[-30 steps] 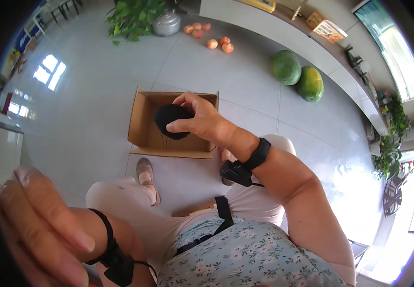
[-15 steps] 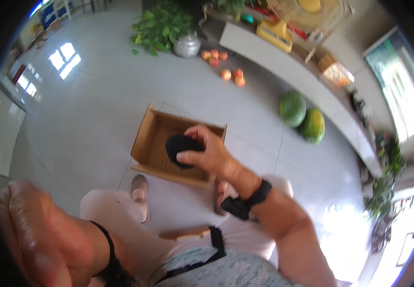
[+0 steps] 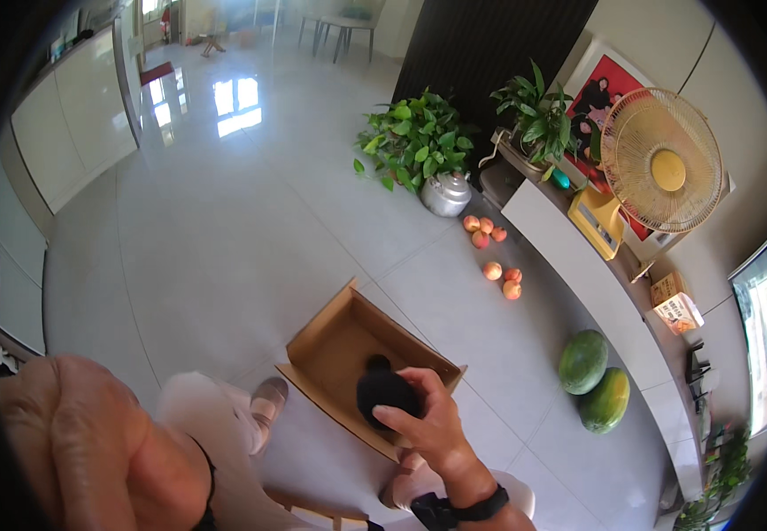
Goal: The person is handling and assembling a microphone windshield and components within a small box.
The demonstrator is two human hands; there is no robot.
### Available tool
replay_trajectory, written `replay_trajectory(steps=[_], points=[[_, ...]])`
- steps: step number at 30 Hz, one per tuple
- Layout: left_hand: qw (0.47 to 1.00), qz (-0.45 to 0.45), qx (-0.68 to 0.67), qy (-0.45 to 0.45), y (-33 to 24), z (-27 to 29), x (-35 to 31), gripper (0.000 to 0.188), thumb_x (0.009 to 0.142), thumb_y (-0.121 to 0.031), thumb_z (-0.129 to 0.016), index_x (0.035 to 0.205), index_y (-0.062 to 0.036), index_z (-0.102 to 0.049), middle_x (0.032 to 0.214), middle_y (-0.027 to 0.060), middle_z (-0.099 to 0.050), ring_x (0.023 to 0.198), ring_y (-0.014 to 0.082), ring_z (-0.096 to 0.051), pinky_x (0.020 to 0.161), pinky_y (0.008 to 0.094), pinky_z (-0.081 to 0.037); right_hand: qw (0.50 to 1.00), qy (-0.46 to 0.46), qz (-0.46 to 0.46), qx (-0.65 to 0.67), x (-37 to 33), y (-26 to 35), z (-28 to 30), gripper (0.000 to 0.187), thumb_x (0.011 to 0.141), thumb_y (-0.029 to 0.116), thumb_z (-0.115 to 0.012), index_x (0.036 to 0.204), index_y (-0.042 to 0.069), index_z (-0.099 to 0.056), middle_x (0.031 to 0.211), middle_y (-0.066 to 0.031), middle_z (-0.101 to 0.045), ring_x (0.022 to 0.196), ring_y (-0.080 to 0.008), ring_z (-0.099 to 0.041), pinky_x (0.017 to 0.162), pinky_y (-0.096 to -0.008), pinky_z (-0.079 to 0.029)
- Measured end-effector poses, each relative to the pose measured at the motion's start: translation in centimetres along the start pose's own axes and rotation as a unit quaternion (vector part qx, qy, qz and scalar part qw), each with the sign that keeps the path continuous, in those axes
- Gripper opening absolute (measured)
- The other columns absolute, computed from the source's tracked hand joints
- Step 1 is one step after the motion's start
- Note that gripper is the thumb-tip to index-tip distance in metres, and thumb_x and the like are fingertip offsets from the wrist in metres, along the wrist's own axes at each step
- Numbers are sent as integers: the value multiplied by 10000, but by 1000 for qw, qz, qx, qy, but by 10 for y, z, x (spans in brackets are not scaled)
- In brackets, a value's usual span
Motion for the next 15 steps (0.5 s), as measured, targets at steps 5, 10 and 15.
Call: replay_trajectory(steps=[5,10,15], points=[[999,39,-5,19,-8,-9,-3,188,998,-145,-497,1043,25,-562,908,136,-671,783,218,-687,613,303,-553,1000,-6,11,0,0,4,2,541,775,161,-800,1212,16,-516,1063,-84,-609,990,-164,-584,884,-318,-498],[995,72,-36,59,-13,-13,-3,191,998,-158,-505,1010,19,-576,880,136,-680,765,224,-694,609,313,-562,1000,-13,7,-15,4,2,6,531,773,156,-804,1204,13,-529,1066,-84,-605,990,-159,-581,872,-303,-501],[981,122,-101,109,-21,-25,2,200,999,-170,-514,977,13,-590,853,137,-688,748,231,-701,605,324,-570,999,-14,36,-16,4,-1,11,530,773,166,-801,1204,12,-532,1065,-73,-600,998,-156,-577,892,-305,-488]])
Point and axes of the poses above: each hand's wrist, its own x-axis towards the middle knuckle, its own z-axis out of the back of the hand, y = z × x, the point moved 1 cm from there along x, towards the middle knuckle
